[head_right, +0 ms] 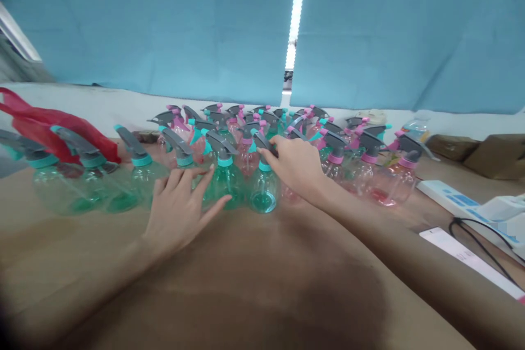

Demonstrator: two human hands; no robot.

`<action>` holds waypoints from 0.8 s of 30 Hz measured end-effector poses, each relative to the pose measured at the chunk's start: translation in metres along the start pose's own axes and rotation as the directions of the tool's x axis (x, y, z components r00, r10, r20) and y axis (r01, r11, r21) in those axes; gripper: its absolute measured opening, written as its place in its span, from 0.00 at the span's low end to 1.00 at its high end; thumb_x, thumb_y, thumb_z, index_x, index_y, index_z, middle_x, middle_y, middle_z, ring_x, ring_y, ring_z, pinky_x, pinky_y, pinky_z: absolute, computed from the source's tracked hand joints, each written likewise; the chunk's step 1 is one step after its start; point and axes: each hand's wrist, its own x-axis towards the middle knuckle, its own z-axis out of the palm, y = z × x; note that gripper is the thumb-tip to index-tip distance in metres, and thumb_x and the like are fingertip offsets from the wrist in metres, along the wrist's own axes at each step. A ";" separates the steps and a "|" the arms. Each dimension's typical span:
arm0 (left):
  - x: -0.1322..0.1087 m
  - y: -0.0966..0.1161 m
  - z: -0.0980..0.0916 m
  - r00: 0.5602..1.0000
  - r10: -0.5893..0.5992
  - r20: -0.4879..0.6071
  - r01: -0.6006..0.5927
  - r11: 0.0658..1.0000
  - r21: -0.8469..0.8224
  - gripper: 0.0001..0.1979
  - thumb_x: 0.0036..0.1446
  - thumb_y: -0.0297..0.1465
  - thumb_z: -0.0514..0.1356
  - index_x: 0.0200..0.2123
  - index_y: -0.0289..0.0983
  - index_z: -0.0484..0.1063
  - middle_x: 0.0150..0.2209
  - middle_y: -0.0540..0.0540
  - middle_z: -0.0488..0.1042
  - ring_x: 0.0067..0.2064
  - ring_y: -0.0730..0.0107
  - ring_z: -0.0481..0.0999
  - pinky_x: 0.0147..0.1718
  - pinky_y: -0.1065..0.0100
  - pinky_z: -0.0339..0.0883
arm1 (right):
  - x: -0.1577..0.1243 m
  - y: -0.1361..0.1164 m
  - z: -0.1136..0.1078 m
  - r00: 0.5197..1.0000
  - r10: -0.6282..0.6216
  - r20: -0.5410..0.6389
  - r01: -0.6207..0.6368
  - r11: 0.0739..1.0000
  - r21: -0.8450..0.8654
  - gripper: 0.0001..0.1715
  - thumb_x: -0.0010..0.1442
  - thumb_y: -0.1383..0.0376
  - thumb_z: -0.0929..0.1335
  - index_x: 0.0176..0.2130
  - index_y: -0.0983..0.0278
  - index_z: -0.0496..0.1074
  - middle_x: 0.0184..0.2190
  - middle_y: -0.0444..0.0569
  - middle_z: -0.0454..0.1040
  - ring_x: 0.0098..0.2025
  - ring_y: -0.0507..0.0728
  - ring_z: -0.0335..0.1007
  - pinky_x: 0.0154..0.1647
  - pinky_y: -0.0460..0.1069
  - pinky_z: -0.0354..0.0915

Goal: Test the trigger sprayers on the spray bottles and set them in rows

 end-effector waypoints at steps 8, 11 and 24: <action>-0.014 0.045 -0.001 0.991 0.069 0.118 0.000 0.867 -0.499 0.27 0.63 0.44 0.52 0.59 0.34 0.55 0.53 0.38 0.65 0.54 0.52 0.64 0.50 0.55 0.60 | -0.033 0.000 -0.020 0.999 -0.029 -0.027 0.030 0.999 0.038 0.17 0.59 0.52 0.62 0.34 0.61 0.73 0.25 0.46 0.77 0.28 0.59 0.71 0.23 0.49 0.52; -0.015 0.065 0.008 0.969 0.035 0.243 0.128 0.774 -0.621 0.36 0.59 0.46 0.57 0.63 0.36 0.47 0.53 0.38 0.65 0.54 0.51 0.65 0.49 0.55 0.62 | -0.048 0.002 -0.029 0.999 -0.044 -0.020 0.047 0.991 0.125 0.15 0.59 0.54 0.63 0.33 0.61 0.71 0.27 0.44 0.78 0.28 0.56 0.71 0.25 0.49 0.55; -0.020 0.113 0.026 0.983 0.077 0.166 0.089 0.591 -0.801 0.42 0.54 0.46 0.62 0.63 0.40 0.43 0.58 0.38 0.59 0.59 0.50 0.59 0.54 0.51 0.57 | -0.092 0.053 -0.025 0.977 -0.179 0.118 0.063 0.765 0.641 0.27 0.50 0.52 0.71 0.44 0.62 0.65 0.41 0.47 0.71 0.42 0.57 0.67 0.40 0.50 0.63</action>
